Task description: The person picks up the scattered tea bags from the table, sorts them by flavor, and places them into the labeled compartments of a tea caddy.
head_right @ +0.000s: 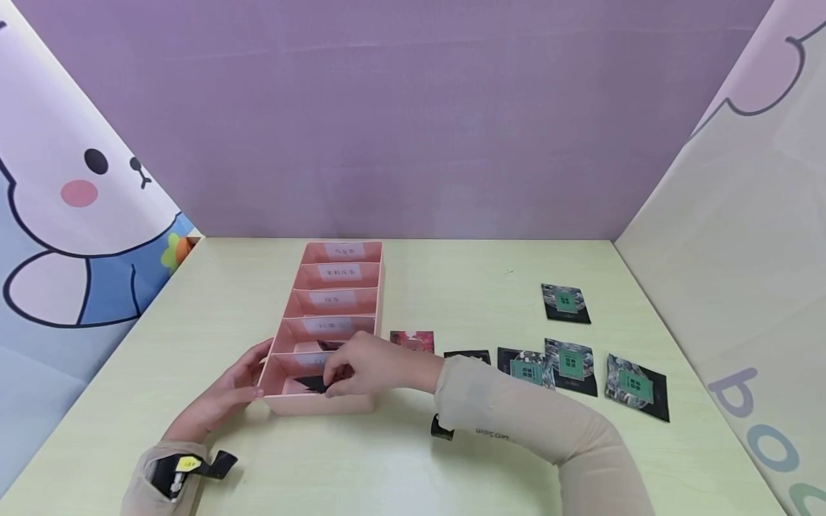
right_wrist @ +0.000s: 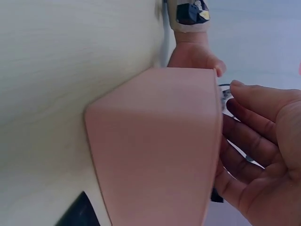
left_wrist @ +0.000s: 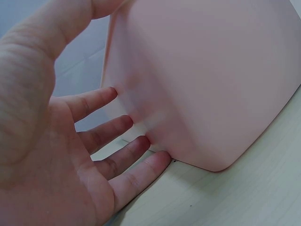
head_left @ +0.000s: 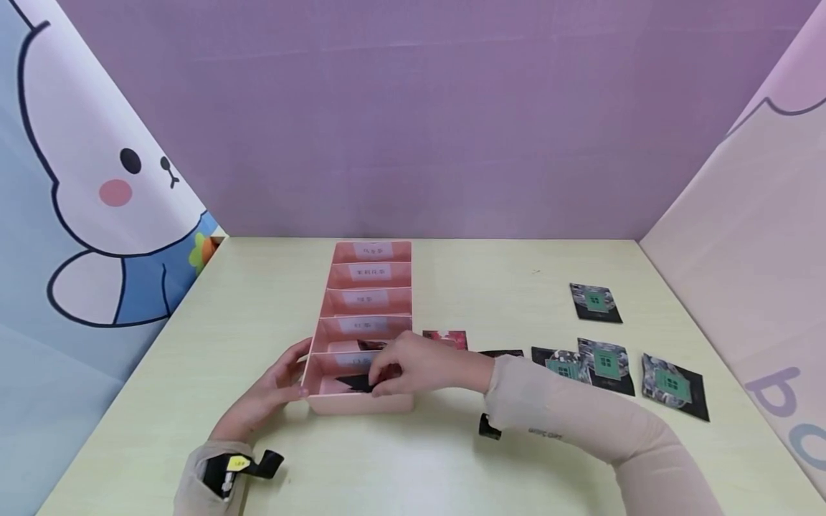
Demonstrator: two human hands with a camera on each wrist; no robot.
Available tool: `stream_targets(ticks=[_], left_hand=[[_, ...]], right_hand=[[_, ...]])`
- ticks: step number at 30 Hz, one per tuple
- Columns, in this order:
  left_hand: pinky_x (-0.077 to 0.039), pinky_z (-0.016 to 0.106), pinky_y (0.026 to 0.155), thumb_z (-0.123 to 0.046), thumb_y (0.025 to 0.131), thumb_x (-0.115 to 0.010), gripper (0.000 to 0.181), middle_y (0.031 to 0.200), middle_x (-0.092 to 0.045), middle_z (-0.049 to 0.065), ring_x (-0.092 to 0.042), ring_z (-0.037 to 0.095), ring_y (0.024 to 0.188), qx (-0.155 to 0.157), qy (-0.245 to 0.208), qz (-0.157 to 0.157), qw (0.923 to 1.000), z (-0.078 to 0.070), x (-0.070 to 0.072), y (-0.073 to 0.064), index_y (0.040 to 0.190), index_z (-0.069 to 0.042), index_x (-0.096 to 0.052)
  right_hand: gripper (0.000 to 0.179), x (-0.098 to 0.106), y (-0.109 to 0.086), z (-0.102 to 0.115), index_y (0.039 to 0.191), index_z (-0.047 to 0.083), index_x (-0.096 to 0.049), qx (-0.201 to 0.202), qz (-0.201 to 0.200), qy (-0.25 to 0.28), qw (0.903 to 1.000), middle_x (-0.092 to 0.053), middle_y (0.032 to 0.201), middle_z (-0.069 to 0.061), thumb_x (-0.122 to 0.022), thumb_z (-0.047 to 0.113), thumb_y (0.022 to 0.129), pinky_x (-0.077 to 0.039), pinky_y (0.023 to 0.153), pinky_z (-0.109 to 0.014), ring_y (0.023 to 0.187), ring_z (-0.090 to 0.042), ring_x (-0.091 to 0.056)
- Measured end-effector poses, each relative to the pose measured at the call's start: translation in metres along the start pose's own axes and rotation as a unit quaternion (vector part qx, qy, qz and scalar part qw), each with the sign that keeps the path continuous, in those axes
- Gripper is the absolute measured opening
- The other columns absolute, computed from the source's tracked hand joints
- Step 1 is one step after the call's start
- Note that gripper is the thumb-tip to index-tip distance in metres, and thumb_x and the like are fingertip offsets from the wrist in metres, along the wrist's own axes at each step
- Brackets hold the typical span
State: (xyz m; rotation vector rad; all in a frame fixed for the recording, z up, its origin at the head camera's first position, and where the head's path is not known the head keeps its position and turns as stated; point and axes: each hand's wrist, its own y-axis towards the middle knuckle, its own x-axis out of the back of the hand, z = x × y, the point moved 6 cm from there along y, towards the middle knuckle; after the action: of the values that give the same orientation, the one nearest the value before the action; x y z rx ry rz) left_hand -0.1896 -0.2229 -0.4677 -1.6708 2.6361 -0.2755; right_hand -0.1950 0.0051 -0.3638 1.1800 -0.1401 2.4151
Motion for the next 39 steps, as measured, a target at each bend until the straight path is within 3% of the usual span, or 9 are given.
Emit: stream_targets(ticks=[8,15,22,28,34,39], left_hand=[[-0.016,0.07,0.111,-0.016,0.095,-0.061,0.077,0.164,-0.013,0.013,-0.011,0.042,0.147,0.002,-0.007,-0.001,1.0,0.0,-0.001,0.0,0.159,-0.014,-0.018],[-0.012,0.07,0.111,-0.016,0.094,-0.063,0.078,0.163,-0.014,0.013,-0.013,0.042,0.147,-0.002,-0.007,-0.007,1.0,0.0,0.0,0.0,0.158,-0.013,-0.019],[-0.011,0.07,0.112,-0.015,0.093,-0.064,0.078,0.163,-0.015,0.014,-0.013,0.042,0.146,-0.014,-0.011,-0.004,0.9998,0.0,-0.001,0.0,0.158,-0.013,-0.02],[-0.015,0.069,0.112,-0.015,0.095,-0.062,0.076,0.163,-0.015,0.013,-0.014,0.041,0.146,-0.011,-0.009,0.0,0.9999,0.001,0.0,0.0,0.158,-0.014,-0.02],[-0.016,0.068,0.112,-0.015,0.096,-0.061,0.076,0.163,-0.015,0.013,-0.014,0.041,0.146,-0.009,-0.007,0.001,0.9999,0.002,0.001,0.001,0.158,-0.014,-0.019],[-0.016,0.069,0.112,-0.016,0.096,-0.061,0.075,0.164,-0.014,0.012,-0.014,0.041,0.147,-0.003,-0.005,0.0,1.0,0.002,0.0,0.001,0.159,-0.014,-0.019]], right_hand=[[0.004,-0.001,-0.001,-0.001,0.086,0.01,-0.076,0.028,-0.017,0.004,0.9995,-0.07,0.083,0.006,-0.075,0.01,0.089,-0.05,0.066,-0.014,0.07,0.002,-0.053],[0.016,-0.005,0.0,-0.001,0.099,0.009,-0.075,0.001,-0.009,0.028,0.9996,-0.071,0.086,0.005,-0.079,0.018,0.086,-0.051,0.068,-0.014,0.072,0.004,-0.057],[0.002,-0.005,0.001,0.003,0.089,0.008,-0.077,0.058,-0.037,0.006,0.9976,-0.072,0.086,0.003,-0.075,0.008,0.088,-0.05,0.066,-0.014,0.071,0.003,-0.052],[0.005,-0.001,-0.006,0.0,0.087,0.006,-0.074,0.091,-0.059,0.022,0.9939,-0.069,0.083,0.002,-0.07,0.003,0.088,-0.051,0.067,-0.016,0.072,-0.001,-0.054],[0.008,0.001,-0.013,-0.008,0.091,0.004,-0.073,0.153,-0.042,0.034,0.9868,-0.07,0.091,-0.003,-0.068,0.0,0.087,-0.055,0.074,-0.024,0.08,-0.018,-0.062],[0.01,0.001,-0.014,-0.016,0.088,0.006,-0.071,0.14,-0.013,0.025,0.9897,-0.069,0.089,0.0,-0.067,-0.002,0.084,-0.055,0.074,-0.027,0.081,-0.02,-0.061]])
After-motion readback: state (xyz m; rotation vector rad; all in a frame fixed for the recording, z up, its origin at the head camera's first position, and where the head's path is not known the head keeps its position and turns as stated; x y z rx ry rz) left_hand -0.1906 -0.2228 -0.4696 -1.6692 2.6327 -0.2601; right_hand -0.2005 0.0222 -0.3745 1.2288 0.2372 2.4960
